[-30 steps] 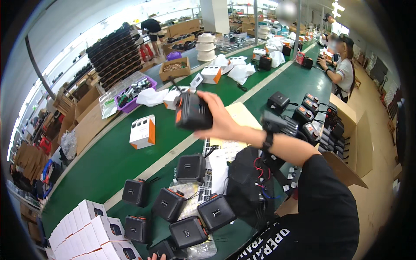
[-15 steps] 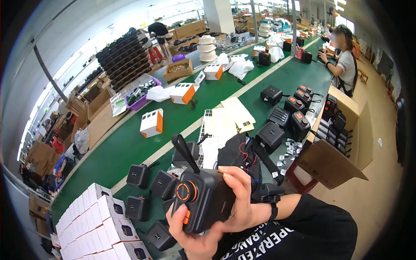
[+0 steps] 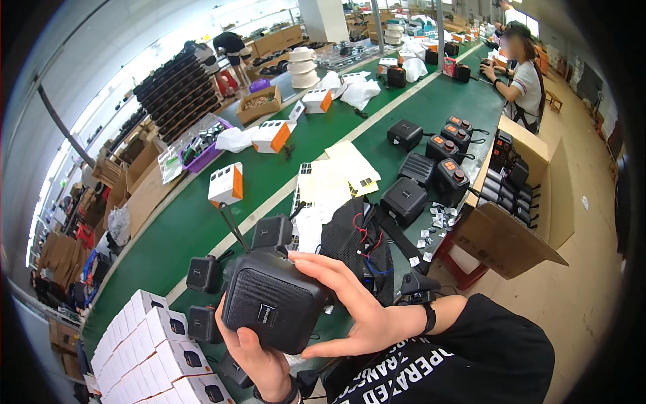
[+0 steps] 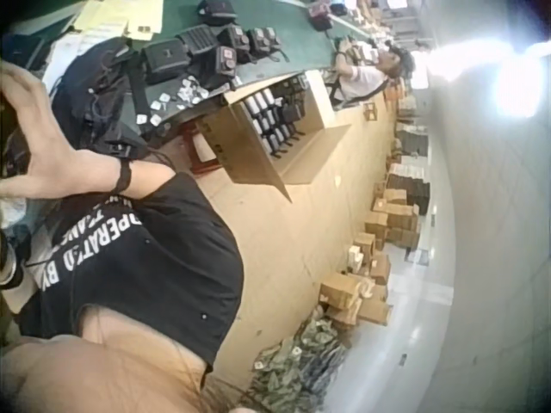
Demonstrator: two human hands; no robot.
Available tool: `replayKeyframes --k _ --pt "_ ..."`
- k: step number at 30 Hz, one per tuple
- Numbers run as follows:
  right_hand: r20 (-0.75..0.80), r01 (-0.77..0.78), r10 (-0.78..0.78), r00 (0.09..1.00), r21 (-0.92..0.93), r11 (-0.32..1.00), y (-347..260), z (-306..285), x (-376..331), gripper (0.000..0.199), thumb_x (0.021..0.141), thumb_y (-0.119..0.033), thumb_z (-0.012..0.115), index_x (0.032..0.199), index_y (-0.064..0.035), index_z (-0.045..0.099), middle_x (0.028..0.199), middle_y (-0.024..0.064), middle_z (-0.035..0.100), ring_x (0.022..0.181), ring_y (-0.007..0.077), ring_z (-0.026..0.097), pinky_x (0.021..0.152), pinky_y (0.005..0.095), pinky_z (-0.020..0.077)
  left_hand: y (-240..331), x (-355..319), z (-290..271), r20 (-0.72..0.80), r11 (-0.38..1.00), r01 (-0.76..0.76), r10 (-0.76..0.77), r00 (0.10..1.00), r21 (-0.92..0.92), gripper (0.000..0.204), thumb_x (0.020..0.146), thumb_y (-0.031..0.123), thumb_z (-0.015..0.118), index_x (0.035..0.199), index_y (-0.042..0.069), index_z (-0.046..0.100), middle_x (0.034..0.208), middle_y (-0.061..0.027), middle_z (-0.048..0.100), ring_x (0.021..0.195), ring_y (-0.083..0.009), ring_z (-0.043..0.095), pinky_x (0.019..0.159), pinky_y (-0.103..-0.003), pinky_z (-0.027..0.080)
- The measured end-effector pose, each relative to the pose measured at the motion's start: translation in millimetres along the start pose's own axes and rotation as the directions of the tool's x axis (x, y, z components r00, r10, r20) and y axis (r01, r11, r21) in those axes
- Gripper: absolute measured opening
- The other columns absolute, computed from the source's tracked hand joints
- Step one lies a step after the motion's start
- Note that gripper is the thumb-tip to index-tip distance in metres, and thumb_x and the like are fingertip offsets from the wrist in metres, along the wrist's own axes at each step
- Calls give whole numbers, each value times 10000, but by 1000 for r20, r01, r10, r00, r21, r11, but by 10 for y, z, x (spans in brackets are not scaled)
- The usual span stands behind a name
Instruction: Inspecting electronic power units and applying adhesive labels to the back panel.
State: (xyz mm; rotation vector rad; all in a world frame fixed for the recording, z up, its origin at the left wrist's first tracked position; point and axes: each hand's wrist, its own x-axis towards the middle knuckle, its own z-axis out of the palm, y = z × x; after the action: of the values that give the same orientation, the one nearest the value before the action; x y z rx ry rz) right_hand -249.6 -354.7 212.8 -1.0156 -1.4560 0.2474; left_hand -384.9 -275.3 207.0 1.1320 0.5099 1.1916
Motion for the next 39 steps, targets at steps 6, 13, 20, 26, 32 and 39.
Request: replayKeyframes --k 6,13,20,26,32,39 --pt "62 -68 58 996 162 984 96 16 54 903 673 -243 752 1358 3 216 1387 190 238 1281 317 254 1026 399 246 66 0 -128 2 972 172 -174 985 -160 623 883 483 429 1249 -15 357 1169 -140 493 1035 -252 529 857 -349 454" --pt "117 -292 268 956 305 907 136 125 95 941 672 -249 761 1379 -38 176 1395 137 204 1297 255 226 1031 388 237 -36 36 -416 517 144 650 -489 702 -746 511 920 276 421 1336 18 275 1280 -291 303 1107 -425 443 875 -472 485" --pt "104 -347 332 937 354 869 178 205 79 927 681 -334 747 1377 -73 194 1392 148 207 1291 285 231 1015 428 248 45 39 -347 509 -2 624 -580 636 -782 625 897 490 366 1322 35 316 1241 -323 374 1057 -444 495 817 -487 512" --pt "110 -2 25 994 -202 979 184 36 236 895 618 -347 772 1334 -65 316 1389 152 251 1288 340 222 1032 460 217 91 63 -459 526 -29 674 -652 547 -738 650 887 518 359 1294 11 344 1194 -326 414 989 -429 539 784 -468 527" --pt "418 191 -157 895 -40 981 202 -170 382 807 616 -251 773 1291 -43 383 1305 139 405 1239 341 317 988 451 284 123 105 -387 391 115 799 -826 407 -590 656 877 572 277 1311 82 325 1137 -262 506 688 -423 618 486 -489 549" --pt "287 -116 59 956 186 976 210 -90 284 691 605 -249 802 1171 10 504 1158 135 541 1051 278 533 893 363 421 -30 -40 -482 206 938 319 -342 917 137 753 848 628 308 1324 46 288 1239 -207 437 1124 -353 459 914 -490 410"
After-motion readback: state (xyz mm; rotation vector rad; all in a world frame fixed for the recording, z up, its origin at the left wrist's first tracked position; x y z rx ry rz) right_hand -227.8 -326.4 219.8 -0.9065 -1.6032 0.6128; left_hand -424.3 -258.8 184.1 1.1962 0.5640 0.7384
